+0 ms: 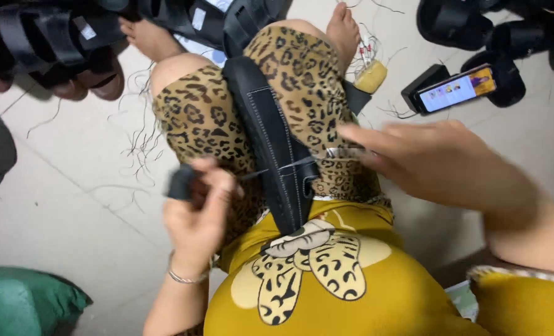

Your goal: Hand-sewing a black sandal strap with a needle and thread while sitting on the floor.

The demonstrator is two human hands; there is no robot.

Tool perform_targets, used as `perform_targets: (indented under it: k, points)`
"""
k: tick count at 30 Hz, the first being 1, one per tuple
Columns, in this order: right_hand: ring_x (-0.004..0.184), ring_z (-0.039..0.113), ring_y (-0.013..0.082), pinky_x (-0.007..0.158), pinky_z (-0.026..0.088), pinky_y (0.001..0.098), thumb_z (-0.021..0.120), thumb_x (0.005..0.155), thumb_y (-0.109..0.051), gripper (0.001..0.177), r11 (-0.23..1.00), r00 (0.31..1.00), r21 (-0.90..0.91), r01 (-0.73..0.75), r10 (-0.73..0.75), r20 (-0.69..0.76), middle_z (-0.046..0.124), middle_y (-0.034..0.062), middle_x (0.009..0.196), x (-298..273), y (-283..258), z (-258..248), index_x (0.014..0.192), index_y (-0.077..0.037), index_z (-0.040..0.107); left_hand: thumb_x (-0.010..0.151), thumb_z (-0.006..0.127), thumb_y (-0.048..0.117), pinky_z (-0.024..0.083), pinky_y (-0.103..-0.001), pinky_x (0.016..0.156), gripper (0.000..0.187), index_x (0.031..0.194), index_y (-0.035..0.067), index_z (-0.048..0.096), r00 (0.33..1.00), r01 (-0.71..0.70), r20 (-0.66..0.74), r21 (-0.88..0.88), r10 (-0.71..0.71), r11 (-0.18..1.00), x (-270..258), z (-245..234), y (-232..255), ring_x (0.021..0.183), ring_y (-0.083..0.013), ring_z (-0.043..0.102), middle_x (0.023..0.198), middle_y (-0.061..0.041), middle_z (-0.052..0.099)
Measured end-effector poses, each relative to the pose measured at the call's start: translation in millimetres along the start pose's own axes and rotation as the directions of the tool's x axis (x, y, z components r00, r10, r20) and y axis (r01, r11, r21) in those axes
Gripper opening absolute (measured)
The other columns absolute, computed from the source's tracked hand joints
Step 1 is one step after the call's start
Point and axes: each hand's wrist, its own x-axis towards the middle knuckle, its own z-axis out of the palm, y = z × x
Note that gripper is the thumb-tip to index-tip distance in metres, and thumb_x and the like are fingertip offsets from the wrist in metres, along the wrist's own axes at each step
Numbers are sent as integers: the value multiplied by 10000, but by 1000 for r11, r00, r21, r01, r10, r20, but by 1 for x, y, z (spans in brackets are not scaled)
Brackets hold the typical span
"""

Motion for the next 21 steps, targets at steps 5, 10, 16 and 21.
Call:
perform_targets:
  k: [5, 10, 16, 21]
  points:
    - [534, 653, 104, 480, 514, 237, 590, 916, -375, 387, 529, 963, 805, -267, 118, 242, 711, -50, 855, -9, -3, 50, 1220, -157, 687, 988, 643, 46, 558, -197, 544, 336, 1296, 40, 510, 972, 66, -194, -309, -131, 949, 25, -51, 2, 1013, -235, 725, 1327, -177, 605]
    - [743, 658, 127, 690, 498, 220, 756, 827, -169, 253, 260, 950, 939, -226, 270, 154, 786, 74, 993, 17, -36, 66, 1050, -52, 779, 978, 689, 86, 547, -226, 466, 436, 1364, -28, 521, 959, 251, -209, 318, -191, 914, 26, -80, 27, 749, -203, 754, 837, -127, 687]
    - [679, 532, 101, 615, 457, 199, 618, 942, -53, 103, 94, 970, 993, -73, 238, 49, 707, 101, 1010, 19, -39, 62, 861, -5, 660, 1108, 536, 114, 668, -168, 556, 376, 1475, 31, 534, 978, 13, 174, -603, 116, 798, 18, -148, 7, 1131, -279, 737, 1573, -205, 507]
    - [855, 646, 166, 771, 539, 241, 763, 840, 27, 133, 473, 948, 877, 83, 235, -216, 666, 103, 1058, 37, -64, 45, 969, 40, 732, 1016, 581, 160, 652, -170, 600, 287, 1175, -71, 643, 862, 101, 496, -372, 106, 923, 7, -133, 3, 870, -239, 794, 1340, -310, 609]
